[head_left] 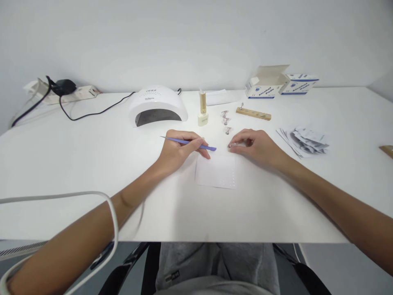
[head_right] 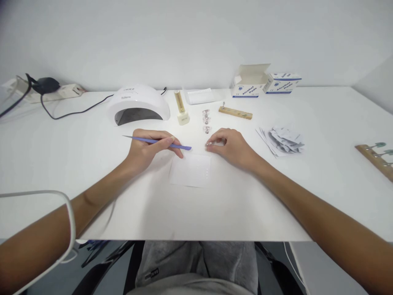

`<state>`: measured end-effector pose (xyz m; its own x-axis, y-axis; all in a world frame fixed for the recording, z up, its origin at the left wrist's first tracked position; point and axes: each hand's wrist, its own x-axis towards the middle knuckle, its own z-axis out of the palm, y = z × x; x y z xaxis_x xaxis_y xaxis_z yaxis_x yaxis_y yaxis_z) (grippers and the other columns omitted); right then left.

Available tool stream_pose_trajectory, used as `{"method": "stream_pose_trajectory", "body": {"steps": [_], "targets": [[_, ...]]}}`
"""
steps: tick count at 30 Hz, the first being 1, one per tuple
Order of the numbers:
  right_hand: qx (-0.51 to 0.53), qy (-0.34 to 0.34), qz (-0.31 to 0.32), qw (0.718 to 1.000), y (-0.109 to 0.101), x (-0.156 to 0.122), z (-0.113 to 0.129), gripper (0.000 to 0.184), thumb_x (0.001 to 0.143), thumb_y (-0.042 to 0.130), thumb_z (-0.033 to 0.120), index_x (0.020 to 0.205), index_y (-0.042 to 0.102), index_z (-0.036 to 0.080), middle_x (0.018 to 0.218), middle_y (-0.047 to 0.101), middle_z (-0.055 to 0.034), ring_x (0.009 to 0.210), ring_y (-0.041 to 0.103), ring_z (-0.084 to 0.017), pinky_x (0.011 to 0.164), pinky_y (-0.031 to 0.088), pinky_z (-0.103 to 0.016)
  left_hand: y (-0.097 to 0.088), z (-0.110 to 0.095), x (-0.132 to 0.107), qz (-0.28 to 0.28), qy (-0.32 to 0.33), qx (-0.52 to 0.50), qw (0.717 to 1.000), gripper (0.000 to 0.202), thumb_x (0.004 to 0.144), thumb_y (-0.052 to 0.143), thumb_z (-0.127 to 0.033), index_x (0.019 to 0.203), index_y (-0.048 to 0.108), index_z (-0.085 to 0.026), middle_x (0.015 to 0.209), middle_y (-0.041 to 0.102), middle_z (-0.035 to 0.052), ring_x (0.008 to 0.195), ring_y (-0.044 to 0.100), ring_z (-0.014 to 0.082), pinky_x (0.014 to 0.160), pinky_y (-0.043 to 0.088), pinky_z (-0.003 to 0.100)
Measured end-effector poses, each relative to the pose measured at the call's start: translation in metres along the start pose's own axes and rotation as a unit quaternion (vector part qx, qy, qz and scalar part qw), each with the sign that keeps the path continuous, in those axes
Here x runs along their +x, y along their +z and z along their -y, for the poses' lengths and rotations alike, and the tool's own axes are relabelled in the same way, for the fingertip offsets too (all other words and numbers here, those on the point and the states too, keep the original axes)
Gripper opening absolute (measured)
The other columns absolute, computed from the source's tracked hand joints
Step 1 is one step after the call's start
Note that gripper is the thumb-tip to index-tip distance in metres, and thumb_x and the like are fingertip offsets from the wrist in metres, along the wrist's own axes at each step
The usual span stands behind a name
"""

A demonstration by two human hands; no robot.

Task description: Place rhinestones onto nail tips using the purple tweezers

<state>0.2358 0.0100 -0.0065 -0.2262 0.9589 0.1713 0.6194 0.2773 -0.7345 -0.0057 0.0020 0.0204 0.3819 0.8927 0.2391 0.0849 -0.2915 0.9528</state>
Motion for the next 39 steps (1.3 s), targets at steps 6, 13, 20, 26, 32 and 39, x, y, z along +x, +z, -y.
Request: {"method": "stream_pose_trajectory", "body": {"steps": [6, 13, 20, 26, 32, 39], "targets": [[-0.016, 0.034, 0.095, 0.995, -0.029, 0.006, -0.005, 0.029, 0.064, 0.078, 0.038, 0.090, 0.073, 0.026, 0.087, 0.066, -0.0042, 0.072, 0.056, -0.018, 0.060, 0.042, -0.031, 0.000, 0.001, 0.000, -0.012, -0.005, 0.000, 1.000, 0.021, 0.084, 0.062, -0.030, 0.072, 0.070, -0.015, 0.067, 0.072, 0.0063, 0.067, 0.070, 0.0203, 0.076, 0.056, 0.038], [-0.062, 0.094, 0.125, 0.986, -0.047, -0.009, 0.018, 0.031, 0.077, 0.064, 0.053, 0.084, 0.071, 0.024, 0.080, 0.066, -0.0044, 0.066, 0.058, -0.018, 0.057, 0.040, -0.031, -0.003, 0.008, 0.007, -0.036, 0.004, -0.082, 0.996, 0.020, 0.074, 0.073, -0.025, 0.085, 0.059, -0.016, 0.082, 0.072, 0.0054, 0.067, 0.069, 0.0175, 0.072, 0.056, 0.037], [-0.197, 0.096, 0.135, 0.966, -0.010, -0.035, 0.046, 0.041, 0.072, 0.064, 0.055, 0.097, 0.060, 0.023, 0.092, 0.062, -0.0045, 0.079, 0.059, -0.022, 0.065, 0.042, -0.032, -0.002, 0.011, 0.010, -0.078, 0.026, -0.091, 0.992, 0.041, 0.071, 0.076, -0.022, 0.097, 0.045, -0.019, 0.076, 0.071, 0.0015, 0.057, 0.066, 0.0139, 0.062, 0.054, 0.031], [-0.163, 0.052, 0.137, 0.976, -0.002, -0.031, 0.031, 0.040, 0.066, 0.070, 0.050, 0.093, 0.057, 0.023, 0.097, 0.058, -0.0045, 0.089, 0.055, -0.023, 0.070, 0.041, -0.032, 0.000, 0.011, 0.010, -0.100, 0.025, -0.081, 0.991, 0.042, 0.071, 0.076, -0.022, 0.095, 0.042, -0.020, 0.069, 0.069, -0.0010, 0.061, 0.067, 0.0151, 0.062, 0.054, 0.030], [-0.046, 0.116, 0.175, 0.977, -0.008, -0.023, 0.039, 0.032, 0.066, 0.074, 0.042, 0.082, 0.056, 0.021, 0.077, 0.059, -0.0007, 0.070, 0.054, -0.016, 0.059, 0.037, -0.028, -0.005, 0.009, 0.008, -0.104, 0.015, -0.040, 0.994, 0.022, 0.082, 0.064, -0.027, 0.098, 0.052, -0.019, 0.055, 0.057, -0.0053, 0.044, 0.055, 0.0096, 0.043, 0.041, 0.022], [0.140, 0.132, 0.224, 0.955, -0.013, -0.018, 0.043, 0.033, 0.072, 0.070, 0.044, 0.061, 0.051, 0.019, 0.054, 0.058, 0.0014, 0.051, 0.049, -0.012, 0.056, 0.041, -0.029, -0.002, 0.002, 0.000, -0.038, 0.046, 0.066, 0.996, 0.017, 0.086, 0.057, -0.027, 0.102, 0.061, -0.021, 0.056, 0.048, -0.0050, 0.047, 0.047, 0.0083, 0.046, 0.039, 0.023]]}}
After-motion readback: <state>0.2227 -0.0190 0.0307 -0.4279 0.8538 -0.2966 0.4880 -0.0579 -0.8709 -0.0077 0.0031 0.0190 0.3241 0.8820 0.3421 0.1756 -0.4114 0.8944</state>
